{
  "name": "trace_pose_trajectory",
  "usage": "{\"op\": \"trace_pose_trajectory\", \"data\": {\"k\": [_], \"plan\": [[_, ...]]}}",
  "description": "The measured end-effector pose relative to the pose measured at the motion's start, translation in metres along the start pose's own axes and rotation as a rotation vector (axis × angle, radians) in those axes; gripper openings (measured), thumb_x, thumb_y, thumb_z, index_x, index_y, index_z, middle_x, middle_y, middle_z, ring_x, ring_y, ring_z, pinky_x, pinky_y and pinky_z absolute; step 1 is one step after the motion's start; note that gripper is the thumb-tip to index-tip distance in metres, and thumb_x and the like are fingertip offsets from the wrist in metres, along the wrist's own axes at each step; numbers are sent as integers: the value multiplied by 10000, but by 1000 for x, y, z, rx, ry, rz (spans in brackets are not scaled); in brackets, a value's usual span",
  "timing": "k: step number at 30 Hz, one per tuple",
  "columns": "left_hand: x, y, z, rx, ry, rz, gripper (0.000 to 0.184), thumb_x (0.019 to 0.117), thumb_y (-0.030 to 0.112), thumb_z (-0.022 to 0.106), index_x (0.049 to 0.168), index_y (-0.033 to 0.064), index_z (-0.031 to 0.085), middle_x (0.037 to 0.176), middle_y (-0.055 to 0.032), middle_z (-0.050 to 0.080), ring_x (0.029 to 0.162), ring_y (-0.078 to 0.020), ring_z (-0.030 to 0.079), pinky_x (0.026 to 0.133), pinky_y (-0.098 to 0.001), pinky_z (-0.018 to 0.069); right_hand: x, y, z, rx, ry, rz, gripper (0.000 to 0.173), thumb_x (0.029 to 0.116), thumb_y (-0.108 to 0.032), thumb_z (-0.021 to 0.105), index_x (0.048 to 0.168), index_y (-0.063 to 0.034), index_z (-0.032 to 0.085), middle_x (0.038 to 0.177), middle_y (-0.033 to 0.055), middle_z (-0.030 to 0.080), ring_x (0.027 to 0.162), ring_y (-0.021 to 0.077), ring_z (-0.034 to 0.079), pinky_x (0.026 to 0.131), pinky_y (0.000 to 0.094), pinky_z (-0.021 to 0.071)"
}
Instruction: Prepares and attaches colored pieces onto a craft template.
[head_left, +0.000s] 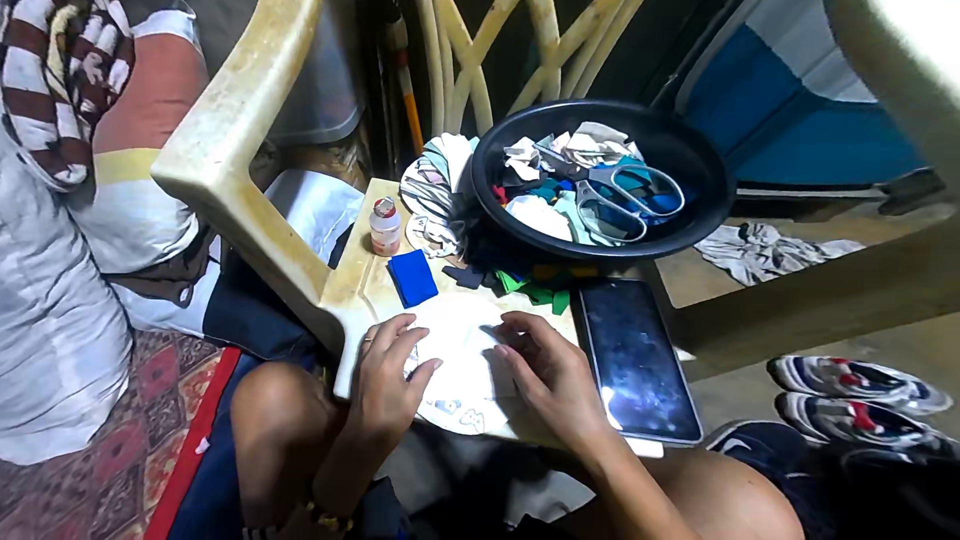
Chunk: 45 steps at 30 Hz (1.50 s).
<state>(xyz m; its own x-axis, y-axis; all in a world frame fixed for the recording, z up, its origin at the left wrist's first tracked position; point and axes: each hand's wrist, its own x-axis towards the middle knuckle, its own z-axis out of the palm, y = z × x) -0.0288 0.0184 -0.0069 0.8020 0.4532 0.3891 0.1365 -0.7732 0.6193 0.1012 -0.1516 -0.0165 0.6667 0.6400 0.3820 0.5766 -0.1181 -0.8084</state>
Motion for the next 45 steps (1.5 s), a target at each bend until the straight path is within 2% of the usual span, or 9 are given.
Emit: {"op": "trace_pose_trajectory", "data": {"k": [7, 12, 16, 20, 23, 25, 29, 34, 45], "plan": [[3, -5, -5, 65, 21, -1, 293, 868, 193, 771, 1102, 16, 767, 1216, -194, 692, 1023, -294, 669, 847, -379, 544, 0, -3, 5, -141, 123, -35, 360, 784, -22, 729, 1131, 61, 685, 1065, 200, 655, 761, 132, 622, 666, 214, 533], [5, -5, -17, 206, 43, -176, 330, 886, 256, 771, 1127, 31, 766, 1155, -181, 684, 1083, -378, 614, 910, -513, 503, -2, 0, -3, -336, -133, -249, 343, 1004, -233, 557, 1261, -68, 714, 1370, 149, 648, 1302, 391, 573, 1057, 547, 472], [5, -2, -16, 219, -3, -149, 264, 909, 223, 742, 1114, 64, 786, 1116, -159, 687, 1052, -356, 618, 901, -505, 501, -11, 3, -3, -462, -361, -234, 561, 1064, -461, 402, 1435, -90, 601, 1554, 80, 508, 1467, 335, 430, 1165, 643, 318], [4, 0, -13, 195, -5, -132, 232, 909, 194, 730, 1096, 70, 793, 1102, -158, 686, 1038, -354, 626, 888, -508, 505, -10, 5, -13, -416, -301, -191, 618, 1065, -519, 380, 1446, -78, 589, 1543, 107, 516, 1471, 334, 424, 1179, 617, 319], [4, 1, -8, 178, 5, -122, 227, 911, 201, 721, 1087, 74, 790, 1067, -135, 700, 1009, -334, 639, 870, -500, 505, -9, 2, -24, -398, -225, -167, 504, 1042, -310, 481, 1440, -15, 574, 1512, 158, 537, 1446, 357, 455, 1186, 545, 354], [5, 4, -4, 163, 16, -115, 239, 904, 176, 722, 1102, 55, 778, 1019, -128, 716, 968, -328, 654, 855, -513, 503, -8, -3, -30, -321, -88, -166, 432, 946, -46, 545, 1362, 45, 622, 1393, 219, 619, 1342, 355, 569, 1131, 446, 454], [9, 7, 3, 148, 57, -92, 268, 884, 150, 741, 1125, 34, 749, 1013, -136, 719, 936, -326, 662, 831, -501, 514, -6, -4, -35, -268, 124, -152, 302, 868, 32, 596, 1143, 59, 717, 1088, 191, 737, 1030, 258, 719, 936, 323, 568], [13, 7, 5, 22, 116, 20, 146, 891, 104, 703, 988, 21, 775, 1006, -155, 691, 848, -163, 665, 734, -239, 545, -12, -11, -33, -290, -4, -181, 120, 819, -74, 661, 874, -16, 752, 957, 142, 722, 892, 226, 689, 816, 266, 557], [42, 23, 1, 156, -293, -214, 162, 978, 182, 676, 1002, 41, 752, 1059, -100, 657, 814, -198, 622, 746, -382, 532, -12, -14, -35, -370, -84, -60, 319, 759, 50, 665, 1076, 41, 705, 1042, 193, 715, 971, 338, 703, 885, 402, 570]]}}
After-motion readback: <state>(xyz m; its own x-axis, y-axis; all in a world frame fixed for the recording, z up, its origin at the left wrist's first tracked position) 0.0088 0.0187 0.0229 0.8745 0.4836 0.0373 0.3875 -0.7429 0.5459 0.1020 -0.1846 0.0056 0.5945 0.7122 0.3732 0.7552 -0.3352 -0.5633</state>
